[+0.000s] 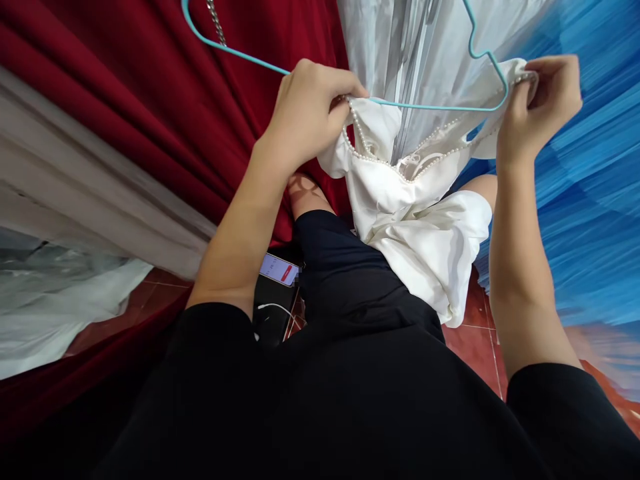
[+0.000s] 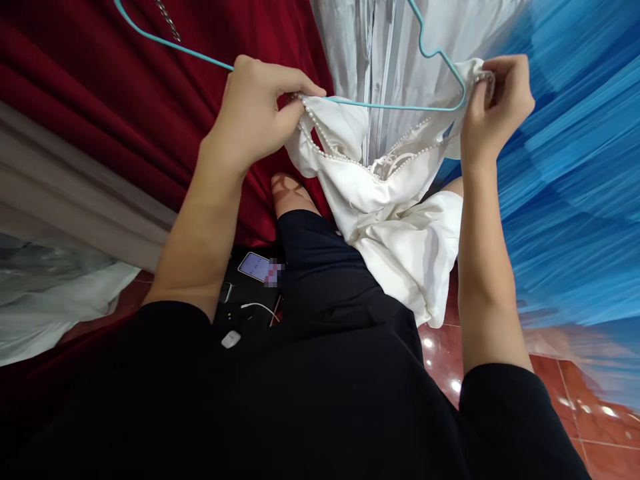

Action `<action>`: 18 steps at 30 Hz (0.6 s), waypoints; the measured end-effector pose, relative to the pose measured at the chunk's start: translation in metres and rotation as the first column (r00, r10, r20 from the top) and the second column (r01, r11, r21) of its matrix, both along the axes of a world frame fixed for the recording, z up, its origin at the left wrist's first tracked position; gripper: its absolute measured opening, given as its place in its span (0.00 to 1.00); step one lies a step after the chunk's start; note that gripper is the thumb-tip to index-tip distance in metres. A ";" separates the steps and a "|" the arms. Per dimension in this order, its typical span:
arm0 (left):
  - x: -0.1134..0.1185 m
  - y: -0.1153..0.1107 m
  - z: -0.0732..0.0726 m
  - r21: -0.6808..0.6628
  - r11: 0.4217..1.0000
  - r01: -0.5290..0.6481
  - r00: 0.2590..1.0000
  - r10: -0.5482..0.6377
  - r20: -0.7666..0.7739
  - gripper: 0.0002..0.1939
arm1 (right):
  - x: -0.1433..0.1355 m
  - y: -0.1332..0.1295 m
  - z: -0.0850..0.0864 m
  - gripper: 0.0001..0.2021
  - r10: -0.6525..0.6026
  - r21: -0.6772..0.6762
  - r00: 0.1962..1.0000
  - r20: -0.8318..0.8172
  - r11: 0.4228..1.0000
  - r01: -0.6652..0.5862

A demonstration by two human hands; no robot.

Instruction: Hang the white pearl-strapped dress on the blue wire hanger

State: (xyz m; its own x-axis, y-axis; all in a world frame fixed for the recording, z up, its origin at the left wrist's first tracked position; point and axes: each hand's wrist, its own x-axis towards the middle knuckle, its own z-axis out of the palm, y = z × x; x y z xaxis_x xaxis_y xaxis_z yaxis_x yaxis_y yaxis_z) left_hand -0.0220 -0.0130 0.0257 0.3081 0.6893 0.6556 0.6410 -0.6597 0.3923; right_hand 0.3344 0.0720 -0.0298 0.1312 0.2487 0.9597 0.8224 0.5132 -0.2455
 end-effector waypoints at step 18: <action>0.065 0.003 -0.053 0.115 0.993 -0.033 0.997 0.025 0.071 0.16 | -0.120 -0.062 0.003 0.12 0.231 -0.419 0.923 0.307 0.904 -0.087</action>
